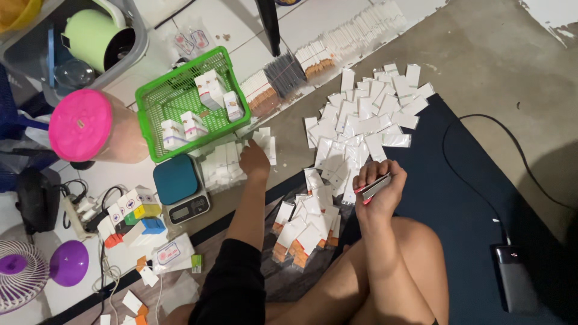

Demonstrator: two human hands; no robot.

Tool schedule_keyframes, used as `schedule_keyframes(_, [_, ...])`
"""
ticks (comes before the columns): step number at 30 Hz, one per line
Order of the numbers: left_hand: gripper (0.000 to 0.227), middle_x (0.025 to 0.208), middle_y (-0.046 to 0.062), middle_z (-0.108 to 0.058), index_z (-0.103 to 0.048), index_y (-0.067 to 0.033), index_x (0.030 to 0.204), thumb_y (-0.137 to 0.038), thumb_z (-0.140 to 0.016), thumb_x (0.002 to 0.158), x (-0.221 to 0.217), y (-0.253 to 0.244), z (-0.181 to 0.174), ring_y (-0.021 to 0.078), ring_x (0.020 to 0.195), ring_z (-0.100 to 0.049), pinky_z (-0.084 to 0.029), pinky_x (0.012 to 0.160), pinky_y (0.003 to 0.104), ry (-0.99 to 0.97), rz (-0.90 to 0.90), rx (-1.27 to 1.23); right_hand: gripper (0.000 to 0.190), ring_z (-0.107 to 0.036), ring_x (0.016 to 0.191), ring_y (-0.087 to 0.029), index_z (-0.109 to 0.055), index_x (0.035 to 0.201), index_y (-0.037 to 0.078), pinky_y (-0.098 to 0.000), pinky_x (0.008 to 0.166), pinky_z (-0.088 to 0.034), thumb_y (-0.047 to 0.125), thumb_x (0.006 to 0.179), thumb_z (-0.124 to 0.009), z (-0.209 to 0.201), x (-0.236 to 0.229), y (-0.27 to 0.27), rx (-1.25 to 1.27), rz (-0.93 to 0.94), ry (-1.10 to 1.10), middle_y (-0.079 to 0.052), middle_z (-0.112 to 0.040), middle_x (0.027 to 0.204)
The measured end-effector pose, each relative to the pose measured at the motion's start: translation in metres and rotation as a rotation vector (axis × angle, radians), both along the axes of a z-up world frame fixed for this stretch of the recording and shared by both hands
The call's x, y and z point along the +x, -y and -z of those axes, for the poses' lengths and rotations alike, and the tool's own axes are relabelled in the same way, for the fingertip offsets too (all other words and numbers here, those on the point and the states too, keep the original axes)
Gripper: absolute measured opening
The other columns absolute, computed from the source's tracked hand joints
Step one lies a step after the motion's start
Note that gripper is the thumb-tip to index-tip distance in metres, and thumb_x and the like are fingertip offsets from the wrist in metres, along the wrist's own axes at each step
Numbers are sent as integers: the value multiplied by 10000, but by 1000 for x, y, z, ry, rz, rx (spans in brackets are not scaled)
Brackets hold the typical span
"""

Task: The person inserts individual cigarettes into white paper packets and gathers the filled packets into a pile.

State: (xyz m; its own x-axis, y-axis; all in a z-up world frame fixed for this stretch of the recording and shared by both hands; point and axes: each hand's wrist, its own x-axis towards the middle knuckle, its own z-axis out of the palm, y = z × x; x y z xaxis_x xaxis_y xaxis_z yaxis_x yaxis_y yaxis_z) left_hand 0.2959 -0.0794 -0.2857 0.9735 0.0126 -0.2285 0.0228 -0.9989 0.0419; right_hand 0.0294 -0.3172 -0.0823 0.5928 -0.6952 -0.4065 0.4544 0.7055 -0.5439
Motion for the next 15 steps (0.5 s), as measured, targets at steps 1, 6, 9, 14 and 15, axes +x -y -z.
schedule_keyframes(1, [554, 1359, 171, -708, -527, -62, 1608, -136, -698, 1086, 1, -2, 2, 375, 1257, -746, -655, 1020, 576, 7, 4, 1, 365, -417, 501, -232, -459, 828, 237, -374, 476, -411, 467, 1087, -575, 1, 0, 2, 1, 4, 7, 6, -320, 605])
schedule_keyframes(6, [436, 1314, 153, -738, -618, -84, 1533, -117, -656, 1100, -2, -27, -12, 398, 1224, -795, -670, 1002, 559, 15, -3, -237, 368, -391, 507, -230, -455, 813, 238, -373, 507, -371, 466, 1068, -590, 12, 0, 2, 73, -59, 48, 6, -299, 602])
schedule_keyframes(9, [461, 1344, 275, -782, -725, -40, 1479, -235, -748, 1061, -34, -37, -87, 500, 1291, -763, -625, 1057, 637, -2, -156, -737, 313, -483, 506, -234, -531, 875, 198, -359, 494, -417, 411, 1093, -602, 27, 9, -3, -7, -189, -65, -30, -414, 610])
schedule_keyframes(14, [593, 1346, 232, -820, -795, -37, 1461, -395, -938, 1011, -111, -57, -161, 360, 1180, -803, -642, 985, 540, -102, -343, -1221, 258, -590, 459, -214, -722, 1115, 97, -313, 412, -468, 341, 1093, -640, -8, 16, -57, -287, -608, -181, -105, -636, 690])
schedule_keyframes(15, [568, 1324, 199, -837, -828, -49, 1430, -374, -984, 991, -127, -62, -169, 288, 1131, -812, -653, 967, 506, -123, -390, -1341, 359, -458, 331, -196, -771, 1247, 54, -293, 303, -347, 359, 1112, -636, -18, 15, -70, -389, -765, -163, -133, -616, 644])
